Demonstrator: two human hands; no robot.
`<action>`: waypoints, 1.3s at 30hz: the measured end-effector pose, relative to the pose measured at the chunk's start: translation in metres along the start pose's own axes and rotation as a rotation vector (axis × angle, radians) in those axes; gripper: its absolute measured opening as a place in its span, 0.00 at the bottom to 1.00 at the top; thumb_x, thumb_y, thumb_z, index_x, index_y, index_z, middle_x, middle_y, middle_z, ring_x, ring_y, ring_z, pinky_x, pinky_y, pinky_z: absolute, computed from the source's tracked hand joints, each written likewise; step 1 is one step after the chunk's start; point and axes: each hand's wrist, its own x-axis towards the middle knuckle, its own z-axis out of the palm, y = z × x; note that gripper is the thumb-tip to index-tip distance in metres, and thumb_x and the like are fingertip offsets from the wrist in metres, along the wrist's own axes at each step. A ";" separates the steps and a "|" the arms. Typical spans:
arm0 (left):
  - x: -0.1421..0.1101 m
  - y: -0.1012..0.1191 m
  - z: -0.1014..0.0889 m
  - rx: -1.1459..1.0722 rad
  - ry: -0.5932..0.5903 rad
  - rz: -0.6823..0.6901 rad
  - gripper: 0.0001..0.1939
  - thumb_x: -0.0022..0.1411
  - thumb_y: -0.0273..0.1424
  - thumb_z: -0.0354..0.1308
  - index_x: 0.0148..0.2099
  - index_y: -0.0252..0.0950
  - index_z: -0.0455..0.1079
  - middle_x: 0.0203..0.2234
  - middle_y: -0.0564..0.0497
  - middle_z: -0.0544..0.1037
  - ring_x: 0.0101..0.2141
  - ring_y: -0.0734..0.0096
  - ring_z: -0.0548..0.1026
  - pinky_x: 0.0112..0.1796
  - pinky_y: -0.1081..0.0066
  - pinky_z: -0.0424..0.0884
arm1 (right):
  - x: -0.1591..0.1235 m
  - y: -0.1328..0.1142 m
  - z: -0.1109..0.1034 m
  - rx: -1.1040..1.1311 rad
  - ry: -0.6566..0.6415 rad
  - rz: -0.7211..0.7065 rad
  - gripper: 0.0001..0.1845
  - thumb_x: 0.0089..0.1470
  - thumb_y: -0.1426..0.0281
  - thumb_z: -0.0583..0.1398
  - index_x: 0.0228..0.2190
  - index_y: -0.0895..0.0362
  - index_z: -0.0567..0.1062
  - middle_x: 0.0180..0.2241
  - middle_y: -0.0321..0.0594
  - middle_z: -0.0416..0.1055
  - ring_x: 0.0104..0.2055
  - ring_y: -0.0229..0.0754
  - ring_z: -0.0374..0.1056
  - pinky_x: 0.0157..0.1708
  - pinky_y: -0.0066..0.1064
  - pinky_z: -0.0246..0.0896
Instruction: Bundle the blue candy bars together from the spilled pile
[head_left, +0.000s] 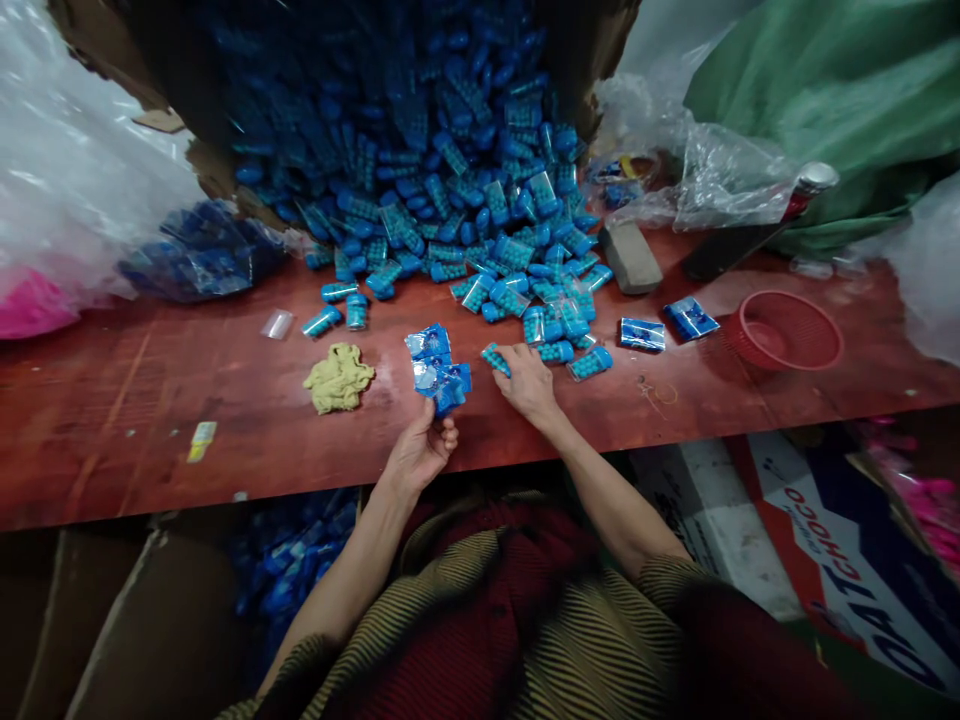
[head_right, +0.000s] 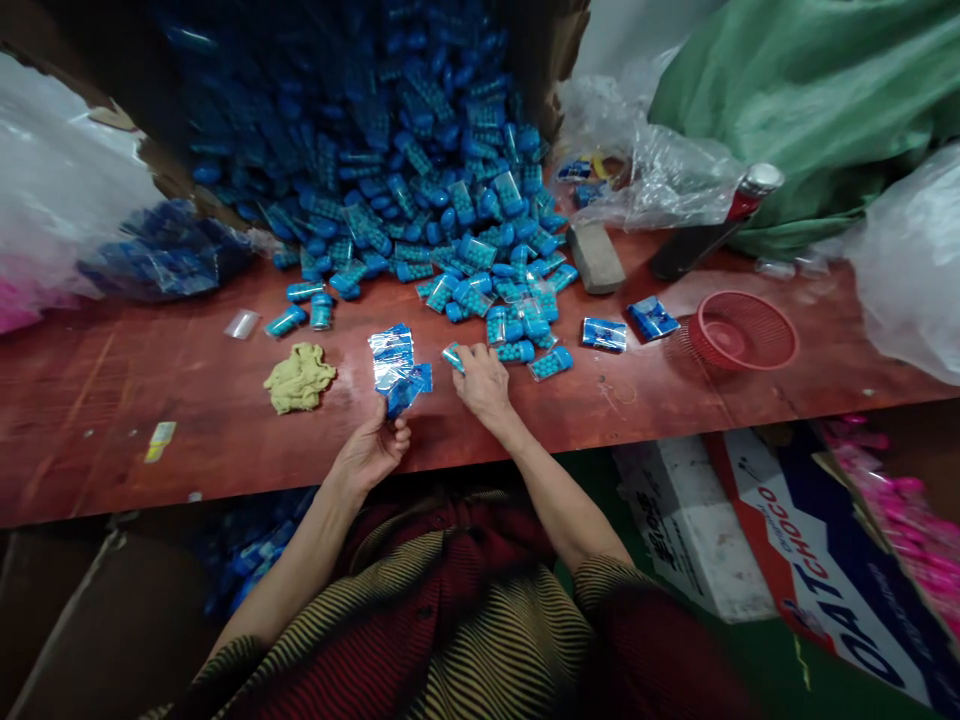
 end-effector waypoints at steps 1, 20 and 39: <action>0.001 0.000 0.000 -0.003 0.003 -0.001 0.13 0.56 0.37 0.61 0.27 0.34 0.66 0.15 0.54 0.68 0.16 0.80 0.65 0.17 0.81 0.61 | -0.002 0.002 -0.004 0.187 -0.041 -0.012 0.17 0.52 0.71 0.56 0.46 0.57 0.71 0.44 0.46 0.70 0.47 0.47 0.64 0.45 0.38 0.59; -0.002 -0.007 -0.003 0.024 -0.010 0.175 0.14 0.49 0.35 0.67 0.30 0.34 0.65 0.18 0.56 0.71 0.17 0.79 0.68 0.16 0.79 0.63 | -0.035 -0.018 -0.046 0.488 -0.321 -0.285 0.14 0.51 0.73 0.59 0.41 0.55 0.77 0.39 0.40 0.73 0.41 0.39 0.68 0.44 0.35 0.62; -0.006 -0.007 0.002 -0.034 0.042 0.135 0.10 0.60 0.33 0.57 0.30 0.32 0.67 0.15 0.54 0.70 0.16 0.78 0.69 0.17 0.80 0.66 | -0.052 -0.027 -0.038 0.140 0.004 -0.553 0.15 0.55 0.73 0.56 0.46 0.58 0.73 0.40 0.46 0.69 0.41 0.45 0.63 0.42 0.39 0.63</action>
